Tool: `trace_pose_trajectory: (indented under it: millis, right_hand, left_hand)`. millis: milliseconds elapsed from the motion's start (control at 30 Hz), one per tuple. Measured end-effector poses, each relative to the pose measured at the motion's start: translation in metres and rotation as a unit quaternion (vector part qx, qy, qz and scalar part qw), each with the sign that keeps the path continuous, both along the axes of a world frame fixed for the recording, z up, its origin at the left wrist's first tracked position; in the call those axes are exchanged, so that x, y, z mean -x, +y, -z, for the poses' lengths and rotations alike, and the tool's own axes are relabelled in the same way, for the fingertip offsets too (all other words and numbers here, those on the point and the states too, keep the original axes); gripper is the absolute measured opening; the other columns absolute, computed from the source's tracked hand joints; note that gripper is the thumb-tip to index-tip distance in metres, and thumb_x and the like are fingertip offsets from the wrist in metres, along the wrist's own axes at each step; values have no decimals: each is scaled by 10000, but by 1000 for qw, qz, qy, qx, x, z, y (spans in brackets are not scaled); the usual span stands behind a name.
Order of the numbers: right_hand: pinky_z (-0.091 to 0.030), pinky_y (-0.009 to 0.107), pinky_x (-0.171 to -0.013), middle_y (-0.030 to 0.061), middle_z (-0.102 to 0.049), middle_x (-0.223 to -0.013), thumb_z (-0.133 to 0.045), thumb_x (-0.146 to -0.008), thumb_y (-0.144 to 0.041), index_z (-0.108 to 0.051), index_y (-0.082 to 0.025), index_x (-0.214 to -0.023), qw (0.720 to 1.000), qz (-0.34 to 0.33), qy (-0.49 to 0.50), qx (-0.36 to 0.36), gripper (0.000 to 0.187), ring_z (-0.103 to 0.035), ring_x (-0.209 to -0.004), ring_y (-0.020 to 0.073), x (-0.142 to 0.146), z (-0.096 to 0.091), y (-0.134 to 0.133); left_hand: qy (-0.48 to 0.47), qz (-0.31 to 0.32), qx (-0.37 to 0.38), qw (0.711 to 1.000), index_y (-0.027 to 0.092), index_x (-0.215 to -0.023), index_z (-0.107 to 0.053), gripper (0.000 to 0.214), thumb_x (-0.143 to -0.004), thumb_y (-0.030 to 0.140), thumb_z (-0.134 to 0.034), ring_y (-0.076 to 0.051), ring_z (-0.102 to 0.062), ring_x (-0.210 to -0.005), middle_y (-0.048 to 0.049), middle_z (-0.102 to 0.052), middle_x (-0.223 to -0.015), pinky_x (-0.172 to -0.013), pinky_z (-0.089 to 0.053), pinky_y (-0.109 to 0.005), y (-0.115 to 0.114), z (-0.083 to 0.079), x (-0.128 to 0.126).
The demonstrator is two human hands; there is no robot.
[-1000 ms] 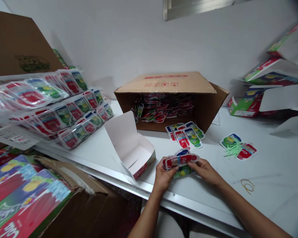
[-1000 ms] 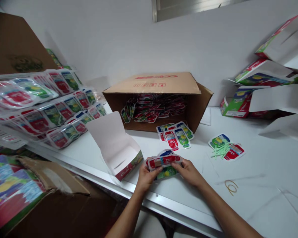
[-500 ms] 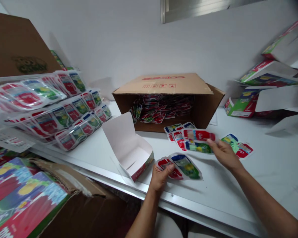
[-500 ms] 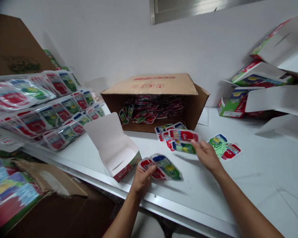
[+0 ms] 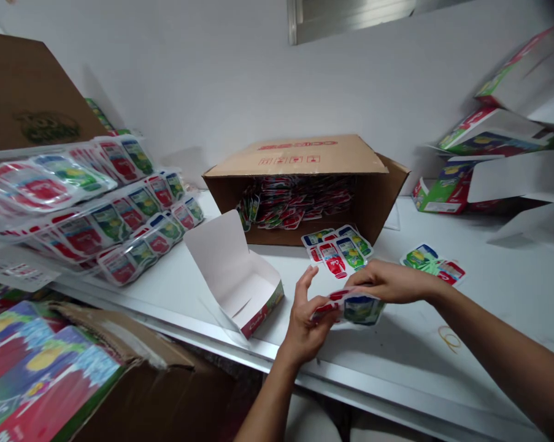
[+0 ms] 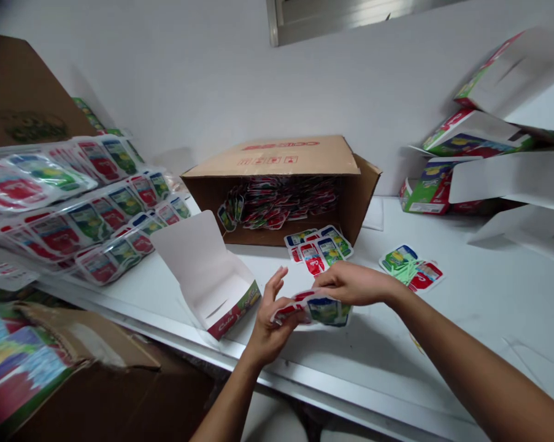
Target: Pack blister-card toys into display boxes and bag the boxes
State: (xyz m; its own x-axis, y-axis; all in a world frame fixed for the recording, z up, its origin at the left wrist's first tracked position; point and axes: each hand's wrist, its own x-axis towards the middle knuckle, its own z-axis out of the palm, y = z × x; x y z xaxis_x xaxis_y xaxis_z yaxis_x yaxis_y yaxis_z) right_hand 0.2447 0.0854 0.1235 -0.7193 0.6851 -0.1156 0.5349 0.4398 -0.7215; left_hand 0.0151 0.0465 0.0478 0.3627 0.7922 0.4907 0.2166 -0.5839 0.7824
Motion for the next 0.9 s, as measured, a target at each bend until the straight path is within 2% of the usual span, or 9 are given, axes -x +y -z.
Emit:
trace_pose_trajectory:
  millis: [67, 167, 300, 400, 500, 600, 700, 767, 900]
  right_hand:
    - [-278, 207, -490, -46, -415, -586, -400, -944, -507, -573, -164, -678, 998, -40, -8, 41, 468, -349, -535, 90, 3, -2, 8]
    - [-313, 219, -505, -34, -474, -595, -338, -951, -549, -581, -165, -672, 998, -43, -7, 54, 532, -393, -540, 102, 10, 4, 11]
    - [-412, 256, -647, 33, -661, -867, -530, -892, -447, -623, -194, -1045, 998, 24, -25, -52, 310, -578, -749, 182, 18, 15, -13]
    - [-426, 287, -698, 69, -681, -908, -508, -901, -287, -575, -202, -1126, 985, 68, -69, -143, 249, -612, -816, 217, 24, 19, -36]
    - [-447, 284, -693, 50, -695, -894, -492, -928, -341, -575, -218, -1131, 993, 37, -36, -102, 251, -625, -792, 201, 21, 22, -37]
    - [-494, 299, -764, 58, -703, -1025, -431, -941, -512, -548, -222, -1220, 995, 82, 21, -43, 419, -651, -886, 201, 3, 40, -7]
    - [-388, 432, -1028, 175, -468, -1438, -531, -830, -647, -432, -162, -1408, 969, 187, -62, -149, 761, -459, -1291, 321, -20, 73, 29]
    - [-307, 498, -1081, 215, -331, -1522, -599, -750, -695, -375, -134, -1464, 950, 179, -158, -200, 935, -320, -1382, 382, -29, 97, 42]
    - [-340, 505, -1016, 161, -515, -1410, -440, -934, -543, -552, -183, -1345, 924, 118, -221, -288, 557, -417, -1313, 356, -27, 126, 36]
  left_hand:
    - [-32, 34, 26, 999, 215, -1035, -654, 182, -859, 178, -624, -275, -456, -1301, -111, -450, -1418, -1076, -376, -435, 0, 7, -3]
    - [-68, 20, 86, 994, 287, -1390, -374, 643, -827, 144, -648, -185, -633, -970, -64, -606, -1149, -886, -505, -342, -1, 21, -9]
    - [-120, -75, 163, 976, 295, -1495, -165, 892, -785, 176, -692, -133, -610, -738, 6, -592, -933, -713, -522, -268, -3, 31, -13]
    - [-168, -31, 226, 959, 263, -1486, -235, 1043, -636, 224, -838, -167, -636, -832, -35, -637, -1023, -750, -523, -273, 0, 29, -8]
    - [-170, 33, 314, 933, 146, -1147, -653, 590, -617, 304, -858, -164, -636, -675, -37, -693, -802, -622, -498, -246, 4, 26, 0]
    - [-134, 36, 268, 954, 122, -737, -737, 193, -741, 312, -771, -144, -600, -571, -38, -672, -634, -553, -455, -235, 5, 26, 5]
    - [-124, 38, 138, 982, 159, -835, -761, 84, -790, 222, -728, -173, -662, -706, -75, -735, -795, -661, -500, -260, 3, 27, 8]
    - [-124, 38, 91, 987, 169, -888, -760, 99, -805, 189, -710, -176, -679, -732, -84, -744, -823, -685, -513, -264, 2, 27, 9]
    - [-106, 65, 73, 990, 158, -900, -754, 107, -814, 183, -695, -183, -689, -740, -96, -748, -821, -689, -526, -274, 1, 28, 9]
